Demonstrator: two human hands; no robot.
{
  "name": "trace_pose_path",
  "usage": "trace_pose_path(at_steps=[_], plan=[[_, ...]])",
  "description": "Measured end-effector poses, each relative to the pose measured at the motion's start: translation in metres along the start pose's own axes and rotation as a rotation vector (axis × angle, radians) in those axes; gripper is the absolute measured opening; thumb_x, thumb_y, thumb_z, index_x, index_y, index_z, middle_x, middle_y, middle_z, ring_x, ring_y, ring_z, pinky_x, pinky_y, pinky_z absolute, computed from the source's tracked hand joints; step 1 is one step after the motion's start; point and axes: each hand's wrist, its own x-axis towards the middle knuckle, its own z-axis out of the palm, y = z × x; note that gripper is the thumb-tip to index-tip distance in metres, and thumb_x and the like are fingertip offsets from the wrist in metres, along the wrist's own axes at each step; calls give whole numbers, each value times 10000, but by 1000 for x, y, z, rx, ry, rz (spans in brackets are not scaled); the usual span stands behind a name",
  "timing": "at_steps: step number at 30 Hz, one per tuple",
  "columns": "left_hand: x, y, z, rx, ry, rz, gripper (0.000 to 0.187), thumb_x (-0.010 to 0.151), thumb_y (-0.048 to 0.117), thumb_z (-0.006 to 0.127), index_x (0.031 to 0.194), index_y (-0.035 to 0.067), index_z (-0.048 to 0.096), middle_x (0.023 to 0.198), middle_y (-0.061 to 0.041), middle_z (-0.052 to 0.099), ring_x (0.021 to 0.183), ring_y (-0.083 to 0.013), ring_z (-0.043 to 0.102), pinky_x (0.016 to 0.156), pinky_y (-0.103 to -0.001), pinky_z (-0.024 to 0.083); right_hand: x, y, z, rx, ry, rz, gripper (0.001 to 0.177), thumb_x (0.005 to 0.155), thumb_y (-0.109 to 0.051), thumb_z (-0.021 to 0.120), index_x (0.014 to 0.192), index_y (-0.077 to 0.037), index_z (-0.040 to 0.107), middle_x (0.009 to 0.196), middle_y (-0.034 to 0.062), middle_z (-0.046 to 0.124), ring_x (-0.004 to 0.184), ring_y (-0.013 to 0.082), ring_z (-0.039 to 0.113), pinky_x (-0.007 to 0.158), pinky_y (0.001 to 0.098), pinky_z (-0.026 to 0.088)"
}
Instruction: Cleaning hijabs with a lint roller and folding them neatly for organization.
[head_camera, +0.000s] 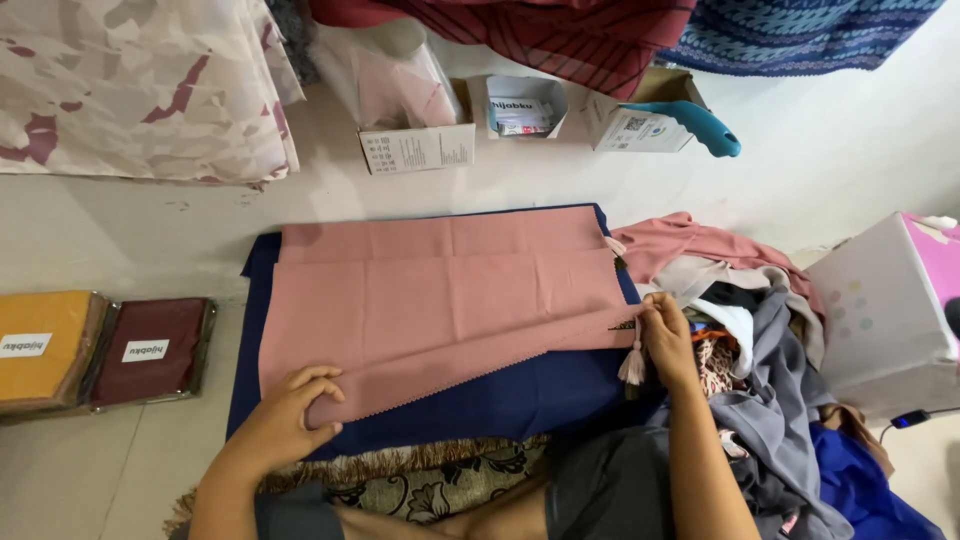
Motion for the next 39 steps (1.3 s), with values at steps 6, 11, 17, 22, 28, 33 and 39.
trace_pose_path(at_steps=[6, 11, 17, 22, 28, 33, 39], plan=[[0, 8, -5, 126, 88, -143, 151, 819, 286, 713, 960, 239, 736, 1400, 232, 612, 1016, -94, 691, 867, -275, 549, 12, 15, 13, -210, 110, 28, 67, 1058, -85, 498, 1044, -67, 561, 742, 6, 523, 566, 80, 424, 493, 225, 377], [2, -6, -8, 23, 10, -111, 318, 649, 263, 931, 953, 268, 837, 1439, 207, 597, 1249, -61, 627, 1023, -250, 504, 7, 8, 15, -268, 112, 31, 77, 1050, -78, 523, 1026, -57, 593, 769, 9, 573, 539, 73, 446, 500, 213, 390], [-13, -18, -26, 33, 53, -230, 155, 664, 215, 894, 816, 186, 886, 1456, 233, 610, 1210, -57, 667, 1002, -231, 519, 7, 22, 7, -276, 116, -4, 69, 1053, -73, 522, 1040, -71, 590, 742, 9, 532, 585, 86, 441, 497, 230, 379], [-17, -55, -24, -2, 245, -104, 93, 685, 144, 790, 773, 168, 809, 1354, 162, 688, 958, -138, 731, 861, -283, 556, 7, 37, -8, -321, 105, 6, 83, 1038, -78, 534, 1076, -64, 606, 813, 19, 560, 649, 99, 454, 552, 238, 382], [-11, -53, -29, -211, 461, -9, 94, 829, 150, 692, 902, 90, 692, 978, 13, 790, 745, -170, 661, 692, -287, 490, 2, 22, 3, -326, 94, 0, 110, 1093, -59, 520, 1167, -14, 588, 850, 59, 562, 643, 121, 467, 575, 242, 392], [17, -64, -11, -176, 631, -147, 272, 906, 291, 685, 1077, 80, 684, 897, -36, 767, 542, -183, 591, 550, -316, 460, -6, 8, 16, -330, 135, 21, 104, 1129, -112, 553, 1146, -13, 578, 839, 52, 555, 613, 109, 449, 549, 237, 374], [35, -72, 4, -303, 755, -132, 261, 969, 274, 656, 1136, 78, 697, 808, -27, 708, 571, -161, 560, 560, -282, 440, -3, 23, 9, -375, 107, -63, 104, 1121, -123, 539, 1142, -30, 581, 878, 43, 560, 656, 112, 455, 595, 243, 397]])
